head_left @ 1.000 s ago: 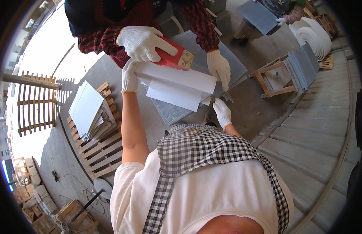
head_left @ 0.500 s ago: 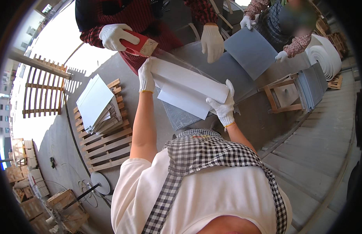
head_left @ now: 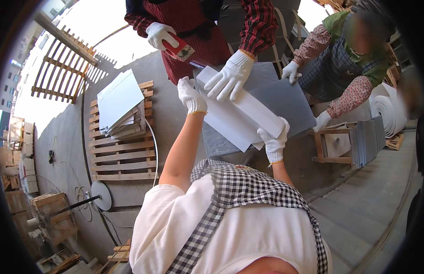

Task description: The person stacks gray rectangular panels on a wooden pallet, aligns them, and wraps the stack with plastic film. The person then carries the wrapped stack across the yard and places it on another pallet.

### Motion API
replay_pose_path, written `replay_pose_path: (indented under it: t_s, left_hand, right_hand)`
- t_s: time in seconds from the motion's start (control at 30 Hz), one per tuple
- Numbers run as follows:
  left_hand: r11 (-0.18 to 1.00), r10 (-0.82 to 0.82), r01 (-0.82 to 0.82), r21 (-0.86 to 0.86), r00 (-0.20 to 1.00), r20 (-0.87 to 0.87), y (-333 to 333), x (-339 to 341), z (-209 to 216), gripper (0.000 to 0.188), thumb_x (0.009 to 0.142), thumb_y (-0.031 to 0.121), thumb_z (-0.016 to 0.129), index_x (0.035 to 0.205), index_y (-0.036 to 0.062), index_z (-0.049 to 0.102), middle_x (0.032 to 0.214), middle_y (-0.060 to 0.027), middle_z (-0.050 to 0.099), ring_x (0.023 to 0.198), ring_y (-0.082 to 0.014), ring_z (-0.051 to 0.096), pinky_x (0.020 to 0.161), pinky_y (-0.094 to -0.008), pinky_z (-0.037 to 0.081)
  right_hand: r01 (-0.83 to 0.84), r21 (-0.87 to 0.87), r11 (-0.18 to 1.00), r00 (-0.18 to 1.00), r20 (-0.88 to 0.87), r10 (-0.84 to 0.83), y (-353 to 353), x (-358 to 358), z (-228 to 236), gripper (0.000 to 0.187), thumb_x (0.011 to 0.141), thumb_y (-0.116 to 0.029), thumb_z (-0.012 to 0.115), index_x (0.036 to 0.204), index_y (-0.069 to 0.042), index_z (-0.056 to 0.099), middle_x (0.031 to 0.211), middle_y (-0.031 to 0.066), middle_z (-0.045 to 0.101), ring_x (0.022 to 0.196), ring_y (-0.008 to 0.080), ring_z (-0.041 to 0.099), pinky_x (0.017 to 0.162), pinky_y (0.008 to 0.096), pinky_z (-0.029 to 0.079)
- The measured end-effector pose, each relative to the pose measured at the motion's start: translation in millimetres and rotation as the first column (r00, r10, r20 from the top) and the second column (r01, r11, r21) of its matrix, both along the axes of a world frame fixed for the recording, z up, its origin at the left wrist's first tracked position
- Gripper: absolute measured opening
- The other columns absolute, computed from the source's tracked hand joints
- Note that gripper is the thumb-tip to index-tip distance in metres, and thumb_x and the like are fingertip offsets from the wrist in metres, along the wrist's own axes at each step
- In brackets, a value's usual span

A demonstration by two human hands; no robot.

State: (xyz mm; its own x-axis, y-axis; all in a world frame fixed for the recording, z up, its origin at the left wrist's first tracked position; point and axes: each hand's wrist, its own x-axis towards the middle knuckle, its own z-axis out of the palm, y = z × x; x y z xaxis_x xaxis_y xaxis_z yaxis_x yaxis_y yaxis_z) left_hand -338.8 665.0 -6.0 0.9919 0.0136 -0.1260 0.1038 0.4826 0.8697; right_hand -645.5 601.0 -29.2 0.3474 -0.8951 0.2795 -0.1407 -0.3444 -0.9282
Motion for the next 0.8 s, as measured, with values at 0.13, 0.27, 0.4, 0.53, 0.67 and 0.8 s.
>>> replay_pose_path:
  t_s: [0.13, 0.27, 0.4, 0.53, 0.67, 0.8]
  left_hand:
    - [0.848, -0.250, -0.287, 0.446, 0.526, 0.813, 32.0, -58.1, 59.6, 0.023, 0.096, 0.018, 0.057, 0.109, 0.0004, 0.062, 0.098, -0.0135, 0.063, 0.098, -0.0291, 0.059, 0.092, -0.0429, 0.045]
    - [0.584, -0.812, -0.061, 0.809, -0.032, 0.583, 2.5, -122.2, 111.5, 0.029, 0.079, 0.030, 0.067, 0.095, 0.0060, 0.060, 0.092, -0.0100, 0.061, 0.094, -0.0301, 0.057, 0.089, -0.0443, 0.044]
    - [0.394, -0.918, -0.277, 0.877, -0.176, 0.356, -12.7, -150.9, 82.5, 0.035, 0.086, 0.043, 0.060, 0.086, 0.0087, 0.066, 0.081, -0.0049, 0.062, 0.082, -0.0227, 0.057, 0.085, -0.0353, 0.041]
    - [0.342, -0.935, -0.245, 0.907, -0.183, 0.303, -29.1, -125.4, 72.9, 0.038, 0.087, 0.045, 0.060, 0.080, 0.0089, 0.069, 0.073, -0.0054, 0.064, 0.074, -0.0232, 0.060, 0.083, -0.0358, 0.042]
    - [0.393, -0.919, -0.252, 0.884, -0.153, 0.365, -19.3, -62.6, 59.1, 0.040, 0.088, 0.045, 0.060, 0.073, 0.0090, 0.069, 0.069, -0.0078, 0.066, 0.070, -0.0259, 0.063, 0.076, -0.0385, 0.047]
    - [0.351, -0.935, -0.300, 0.887, -0.163, 0.315, -14.8, -51.3, 57.1, 0.042, 0.093, 0.046, 0.057, 0.078, 0.0090, 0.071, 0.072, -0.0068, 0.068, 0.074, -0.0254, 0.066, 0.075, -0.0391, 0.050]
  right_hand:
    - [0.012, -0.065, 0.998, 0.999, -0.044, -0.015, -3.6, -4.3, -3.4, 0.086, 0.065, -0.027, 0.094, 0.133, -0.003, 0.046, 0.125, 0.0093, 0.052, 0.113, 0.0225, 0.056, 0.097, 0.0367, 0.048]
    - [0.012, 0.099, 0.995, 1.000, 0.009, -0.013, 3.2, 3.0, 7.5, 0.088, 0.065, -0.029, 0.092, 0.135, -0.005, 0.043, 0.122, 0.0117, 0.059, 0.111, 0.0253, 0.060, 0.096, 0.0376, 0.050]
    - [0.002, -0.053, 0.999, 0.999, -0.044, -0.004, -4.5, 3.3, -20.2, 0.083, 0.070, -0.025, 0.088, 0.137, -0.005, 0.043, 0.127, 0.0119, 0.057, 0.116, 0.0242, 0.057, 0.099, 0.0371, 0.048]
    - [-0.014, 0.009, 1.000, 1.000, -0.007, 0.014, -5.0, 10.5, -7.5, 0.079, 0.070, -0.018, 0.089, 0.135, -0.004, 0.045, 0.126, 0.0103, 0.054, 0.116, 0.0237, 0.054, 0.100, 0.0384, 0.047]
    - [-0.057, -0.001, 0.998, 0.998, -0.038, 0.057, -5.3, 15.0, -16.3, 0.083, 0.067, -0.015, 0.093, 0.134, -0.003, 0.045, 0.134, 0.0141, 0.048, 0.120, 0.0263, 0.052, 0.102, 0.0410, 0.046]
    - [-0.199, 0.066, 0.978, 0.974, -0.095, 0.204, -4.8, 7.4, 9.2, 0.099, 0.070, -0.013, 0.091, 0.148, -0.001, 0.032, 0.141, 0.0169, 0.042, 0.126, 0.0270, 0.049, 0.105, 0.0411, 0.044]
